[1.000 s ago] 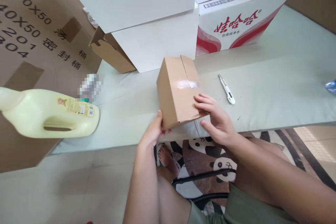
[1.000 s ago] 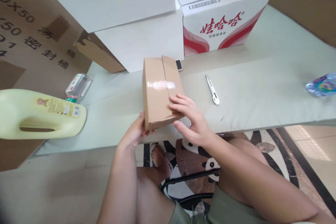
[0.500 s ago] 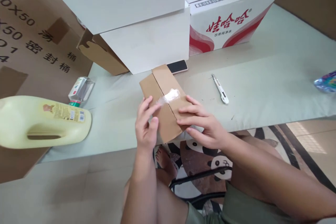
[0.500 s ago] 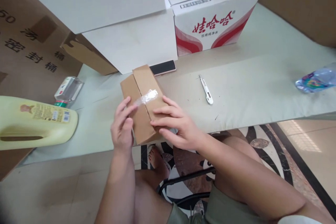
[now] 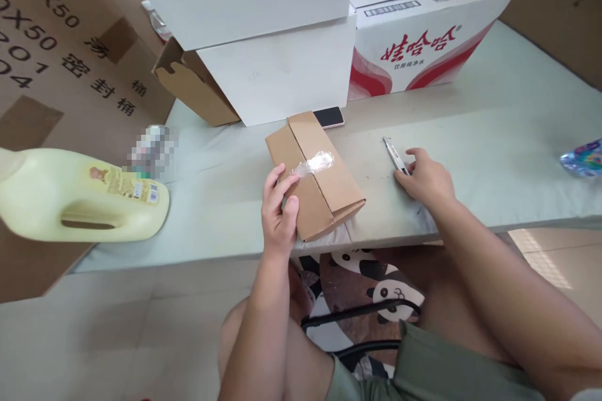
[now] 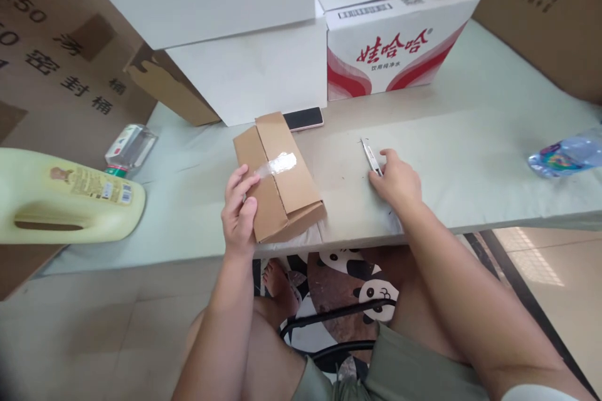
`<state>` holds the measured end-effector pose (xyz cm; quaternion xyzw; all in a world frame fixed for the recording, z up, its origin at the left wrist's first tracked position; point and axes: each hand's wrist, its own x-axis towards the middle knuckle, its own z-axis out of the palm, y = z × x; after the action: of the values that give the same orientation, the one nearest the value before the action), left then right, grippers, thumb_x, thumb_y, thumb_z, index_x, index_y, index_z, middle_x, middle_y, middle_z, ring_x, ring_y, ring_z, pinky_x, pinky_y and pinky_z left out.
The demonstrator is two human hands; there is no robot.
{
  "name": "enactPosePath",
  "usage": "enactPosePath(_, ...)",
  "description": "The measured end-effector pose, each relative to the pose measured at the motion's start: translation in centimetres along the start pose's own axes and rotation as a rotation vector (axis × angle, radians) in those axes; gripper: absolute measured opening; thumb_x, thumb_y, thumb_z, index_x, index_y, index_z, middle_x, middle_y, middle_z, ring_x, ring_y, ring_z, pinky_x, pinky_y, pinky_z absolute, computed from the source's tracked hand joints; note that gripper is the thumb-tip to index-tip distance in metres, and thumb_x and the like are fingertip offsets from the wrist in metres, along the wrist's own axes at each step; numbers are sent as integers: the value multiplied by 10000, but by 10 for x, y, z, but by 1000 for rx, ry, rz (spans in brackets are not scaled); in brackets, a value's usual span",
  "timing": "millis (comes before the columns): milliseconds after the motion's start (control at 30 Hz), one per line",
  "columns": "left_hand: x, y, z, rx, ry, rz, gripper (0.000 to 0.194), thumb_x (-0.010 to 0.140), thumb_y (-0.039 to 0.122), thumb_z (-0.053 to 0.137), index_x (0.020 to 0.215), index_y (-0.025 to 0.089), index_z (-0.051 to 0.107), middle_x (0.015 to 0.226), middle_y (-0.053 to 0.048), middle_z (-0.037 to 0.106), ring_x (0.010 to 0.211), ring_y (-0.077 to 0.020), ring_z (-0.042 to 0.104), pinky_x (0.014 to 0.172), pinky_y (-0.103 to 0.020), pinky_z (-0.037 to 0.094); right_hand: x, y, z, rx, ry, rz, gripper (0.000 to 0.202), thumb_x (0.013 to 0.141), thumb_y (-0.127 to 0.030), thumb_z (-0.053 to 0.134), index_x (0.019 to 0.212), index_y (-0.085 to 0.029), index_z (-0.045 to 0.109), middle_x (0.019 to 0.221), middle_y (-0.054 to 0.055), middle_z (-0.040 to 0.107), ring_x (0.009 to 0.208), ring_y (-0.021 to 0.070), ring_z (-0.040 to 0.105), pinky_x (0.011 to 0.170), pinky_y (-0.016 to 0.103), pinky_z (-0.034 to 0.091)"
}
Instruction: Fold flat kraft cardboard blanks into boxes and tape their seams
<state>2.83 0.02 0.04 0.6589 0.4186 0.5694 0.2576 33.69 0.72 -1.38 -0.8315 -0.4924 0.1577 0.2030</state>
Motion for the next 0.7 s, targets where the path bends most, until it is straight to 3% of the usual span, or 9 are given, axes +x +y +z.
enactPosePath(133,-1,0,-1,-15,4,19,350,943,500,555,1130,266,736,1378,-104,588,1327,-279,533,1100,-482,474,-24,-22,2,382,-41,-12,429,729,-358,643,1126,-217,566,780,11,635,627,183,581,584,326,437)
enactPosePath(267,-1,0,-3,-31,12,36,311,955,445,558,1141,268,734,1373,-109,593,1325,-276,541,1090,-475,488,-47,-49,8,778,-130,-90,432,817,-409,579,1195,-256,438,726,-54,618,430,102,431,451,270,363)
enactPosePath(333,-2,0,-3,-29,10,43,307,962,430,548,1153,270,728,1383,-109,587,1332,-272,538,1090,-473,489,-55,-59,5,908,-112,-196,358,852,-418,572,1156,-269,455,768,-44,641,418,84,399,445,264,364)
enactPosePath(433,-3,0,-3,-1,-7,45,325,972,441,527,1178,271,712,1400,-108,576,1340,-268,531,1097,-477,479,-64,-69,-7,1066,-83,-440,290,899,-483,495,1089,-279,577,875,8,651,533,122,530,513,304,444)
enactPosePath(567,-5,1,-4,28,-46,39,348,985,451,499,1217,268,682,1445,-113,541,1369,-275,506,1122,-488,445,-81,-82,-25,1079,-113,-689,534,889,-536,457,1366,-314,545,966,58,659,758,230,638,656,406,521)
enactPosePath(633,-5,2,-4,46,-66,41,358,993,456,480,1233,265,664,1466,-115,523,1384,-281,491,1131,-496,430,-90,-91,-29,1005,-66,-694,532,884,-452,548,1396,-311,520,891,37,634,738,215,619,642,381,508)
enactPosePath(700,-5,2,-4,67,-84,44,365,1001,460,458,1249,270,647,1481,-111,509,1398,-284,476,1140,-500,419,-97,-100,-30,935,32,-684,441,865,-346,641,1299,-297,576,762,-9,570,635,167,555,570,322,457)
